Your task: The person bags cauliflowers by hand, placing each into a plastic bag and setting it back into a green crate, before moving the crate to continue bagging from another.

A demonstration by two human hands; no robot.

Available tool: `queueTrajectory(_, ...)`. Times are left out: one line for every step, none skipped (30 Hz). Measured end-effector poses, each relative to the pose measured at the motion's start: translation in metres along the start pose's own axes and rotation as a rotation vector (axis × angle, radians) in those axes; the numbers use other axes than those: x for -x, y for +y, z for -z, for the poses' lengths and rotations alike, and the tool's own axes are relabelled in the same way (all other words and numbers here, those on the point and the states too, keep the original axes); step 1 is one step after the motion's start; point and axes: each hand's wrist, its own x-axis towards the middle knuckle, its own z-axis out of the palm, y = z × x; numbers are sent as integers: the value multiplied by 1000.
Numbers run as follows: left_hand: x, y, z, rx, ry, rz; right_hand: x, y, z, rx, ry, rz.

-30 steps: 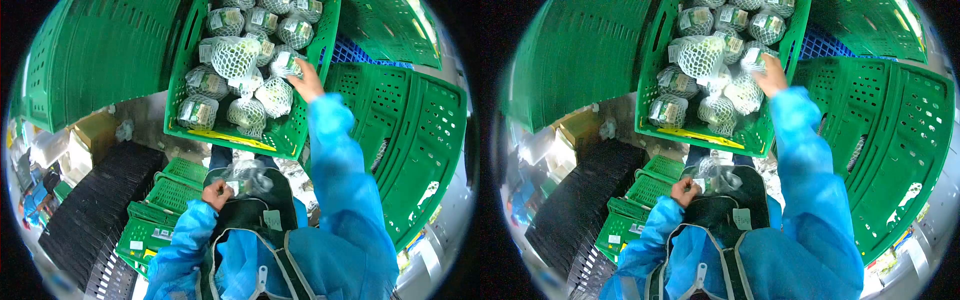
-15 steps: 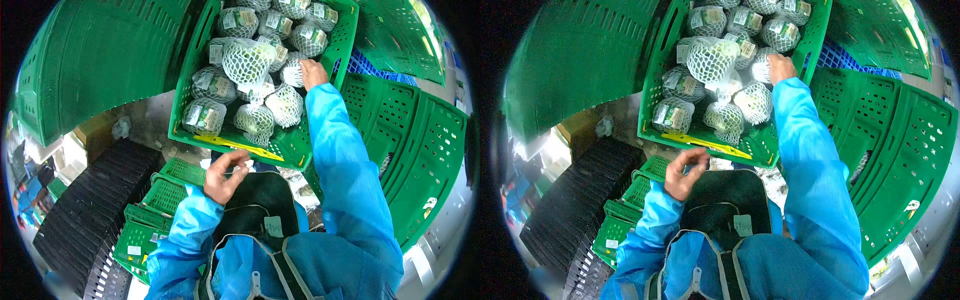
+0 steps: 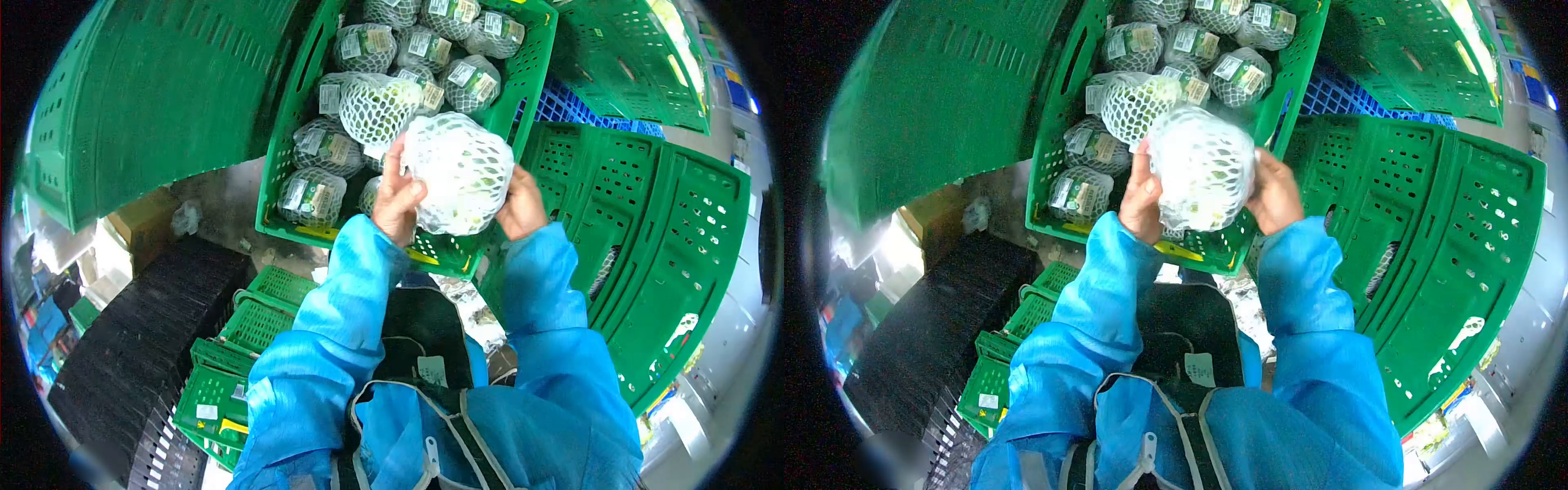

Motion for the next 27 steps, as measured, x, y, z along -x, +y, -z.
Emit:
queueTrajectory(6,2,7,-51,81,41,5,4,-9,35,2,-52)
queueTrajectory(9,-2,12,-3,110,21,7,11,-4,4,-89,-47)
queueTrajectory(12,-3,16,45,138,3,8,17,3,-30,-179,-41)
queueTrajectory(13,1,16,34,154,-25,10,15,6,-179,-302,-25)
queueTrajectory(15,5,15,28,170,-51,13,10,9,-324,-421,-10)
queueTrajectory(18,8,13,28,187,-77,19,2,9,-351,-362,3)
queueTrajectory(20,12,13,-27,202,-60,26,-3,6,-142,-218,156)
queueTrajectory(23,18,15,-82,220,-45,37,-9,-8,109,-195,311)
queueTrajectory(28,22,15,-136,243,-25,47,-11,-25,361,-168,457)
queueTrajectory(31,25,13,-233,276,-14,47,-8,-35,610,-282,576)
queueTrajectory(35,27,9,-310,290,11,45,-5,-46,857,-396,697)
queueTrajectory(38,29,5,-389,297,34,44,0,-55,1230,-391,813)
queueTrajectory(43,31,1,-466,306,57,40,11,-54,1112,-359,782)
queueTrajectory(49,33,5,-473,322,61,40,17,-52,1058,-369,739)
queueTrajectory(56,36,10,-503,310,56,43,23,-52,1003,-382,688)
queueTrajectory(64,39,7,-516,366,52,49,31,-54,924,-375,623)
queueTrajectory(74,42,4,-528,427,52,55,34,-55,911,-407,621)
queueTrajectory(82,43,8,-513,477,82,59,33,-59,898,-438,631)
queueTrajectory(89,42,15,-499,523,109,63,28,-64,886,-468,645)
queueTrajectory(95,41,21,-484,571,138,68,22,-70,1052,-520,739)
queueTrajectory(100,37,27,-459,600,126,69,25,-69,1068,-553,742)
queueTrajectory(102,34,31,-435,625,112,67,31,-67,1084,-585,749)
queueTrajectory(104,32,34,-411,648,98,66,35,-66,1102,-615,758)
queueTrajectory(107,35,36,-473,693,160,66,39,-66,1085,-591,775)
queueTrajectory(106,36,36,-529,708,153,66,38,-67,1081,-580,770)
queueTrajectory(107,37,36,-583,727,151,68,39,-67,1077,-569,759)
queueTrajectory(109,39,35,-639,746,151,70,40,-67,1072,-557,745)
